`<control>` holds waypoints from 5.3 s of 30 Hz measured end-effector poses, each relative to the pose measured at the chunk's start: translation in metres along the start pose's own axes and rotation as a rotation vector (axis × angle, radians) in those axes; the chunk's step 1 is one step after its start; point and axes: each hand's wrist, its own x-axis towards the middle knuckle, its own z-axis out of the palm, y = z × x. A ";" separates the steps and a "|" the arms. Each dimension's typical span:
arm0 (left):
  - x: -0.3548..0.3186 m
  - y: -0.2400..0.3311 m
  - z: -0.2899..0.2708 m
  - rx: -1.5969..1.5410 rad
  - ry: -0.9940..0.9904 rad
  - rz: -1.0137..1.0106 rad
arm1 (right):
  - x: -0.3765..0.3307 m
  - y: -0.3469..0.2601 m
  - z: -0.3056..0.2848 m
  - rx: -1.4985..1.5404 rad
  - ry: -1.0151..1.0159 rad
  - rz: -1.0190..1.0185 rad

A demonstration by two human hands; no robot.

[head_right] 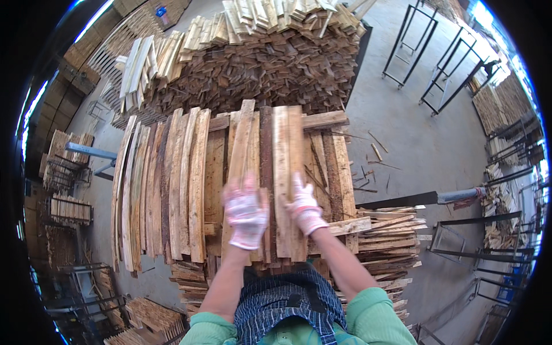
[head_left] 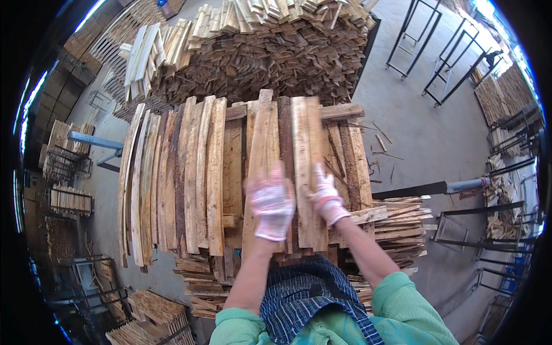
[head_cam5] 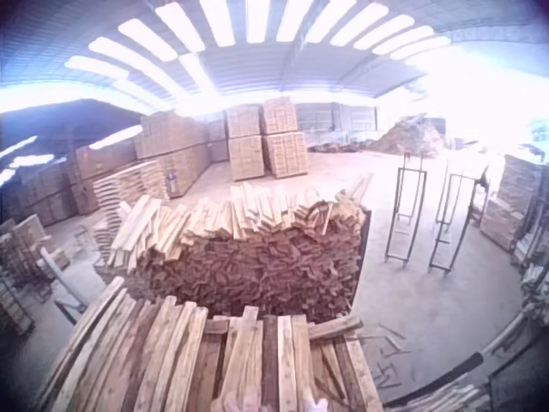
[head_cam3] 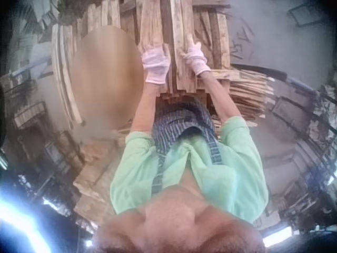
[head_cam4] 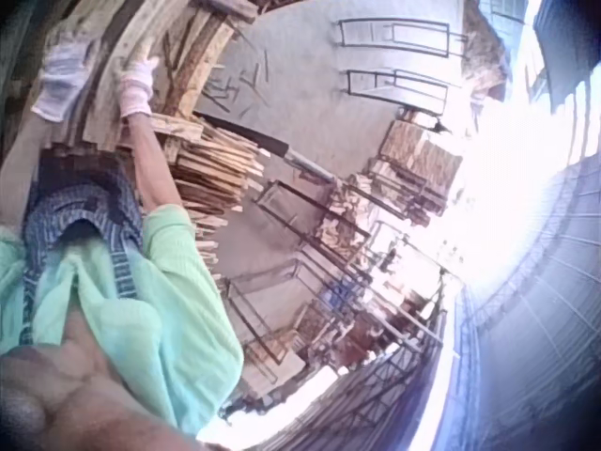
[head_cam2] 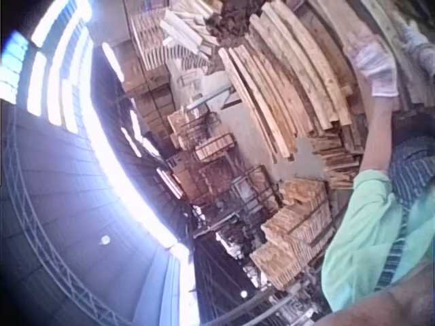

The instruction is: The person lifts pieces of wood from one stack and arranges them by hand onto another stack to build a large organized structure.

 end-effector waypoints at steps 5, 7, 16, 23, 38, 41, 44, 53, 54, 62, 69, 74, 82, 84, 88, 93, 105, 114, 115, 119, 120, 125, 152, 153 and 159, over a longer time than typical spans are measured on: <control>-0.038 -0.044 0.007 0.326 -0.427 -0.184 | -0.009 -0.011 0.007 0.017 -0.066 -0.032; -0.030 -0.036 0.012 0.287 -0.461 -0.216 | -0.008 -0.004 0.005 0.052 0.016 -0.058; -0.066 -0.055 0.029 0.580 -0.418 -0.047 | -0.044 0.031 -0.023 0.269 -0.058 -0.190; -0.047 -0.047 0.032 0.469 -0.166 0.123 | -0.150 0.232 -0.087 0.349 0.859 0.060; -0.373 0.453 0.238 -0.681 -1.406 0.666 | -0.139 0.546 0.230 1.265 0.660 0.428; -0.393 0.479 0.324 -0.383 -1.220 0.579 | -0.114 0.592 0.208 0.894 0.454 0.697; -0.385 0.471 0.423 -0.150 -1.139 0.717 | -0.088 0.635 0.199 1.090 0.528 0.921; -0.374 0.456 0.586 -0.108 -1.413 0.540 | -0.006 0.738 0.193 1.122 0.624 1.000; -0.397 0.484 0.568 -0.150 -1.444 0.613 | 0.002 0.784 0.242 1.215 0.666 0.993; -0.413 0.427 0.551 -0.538 -1.570 0.325 | -0.011 0.754 0.191 1.436 0.658 1.005; -0.407 0.452 0.544 -0.500 -1.885 -0.092 | 0.011 0.755 0.169 1.314 0.720 1.079; -0.407 0.460 0.510 -0.626 -1.897 -0.076 | -0.002 0.764 0.176 1.672 0.887 0.891; -0.415 0.430 0.363 -0.763 -1.914 -0.181 | -0.150 0.703 0.132 1.633 0.765 0.631; -0.409 0.400 0.324 -0.605 -1.992 -0.243 | -0.196 0.649 0.114 1.661 0.683 0.712; -0.403 0.348 0.265 -0.789 -2.116 -0.519 | -0.234 0.577 0.131 1.762 0.607 0.724; -0.427 0.329 0.293 -0.754 -2.148 -0.668 | -0.214 0.562 0.145 1.918 0.602 0.783; -0.362 0.318 0.177 -0.678 -2.213 -0.134 | -0.294 0.448 0.124 1.981 0.717 0.811; -0.258 0.362 0.039 -0.865 -2.065 0.425 | -0.367 0.311 0.001 1.648 1.092 0.624; -0.234 0.372 0.018 -0.785 -2.083 0.480 | -0.373 0.306 -0.003 1.602 1.145 0.625; -0.144 0.366 -0.058 -0.948 -1.880 0.483 | -0.385 0.310 -0.028 1.440 1.101 0.488; -0.132 0.356 -0.071 -1.013 -1.812 0.428 | -0.386 0.316 -0.033 1.448 1.063 0.443; -0.078 0.285 -0.130 -1.326 -1.376 0.114 | -0.342 0.205 -0.125 1.298 0.786 0.146; -0.042 0.008 -0.080 -0.112 -0.763 -0.367 | -0.104 0.036 -0.004 0.320 -0.065 -0.030; -0.034 0.003 -0.084 -0.163 -0.827 -0.436 | -0.109 0.037 -0.007 0.217 -0.025 -0.047; -0.026 -0.013 -0.080 -0.330 -0.880 -0.497 | -0.157 0.022 0.015 -0.109 0.106 -0.340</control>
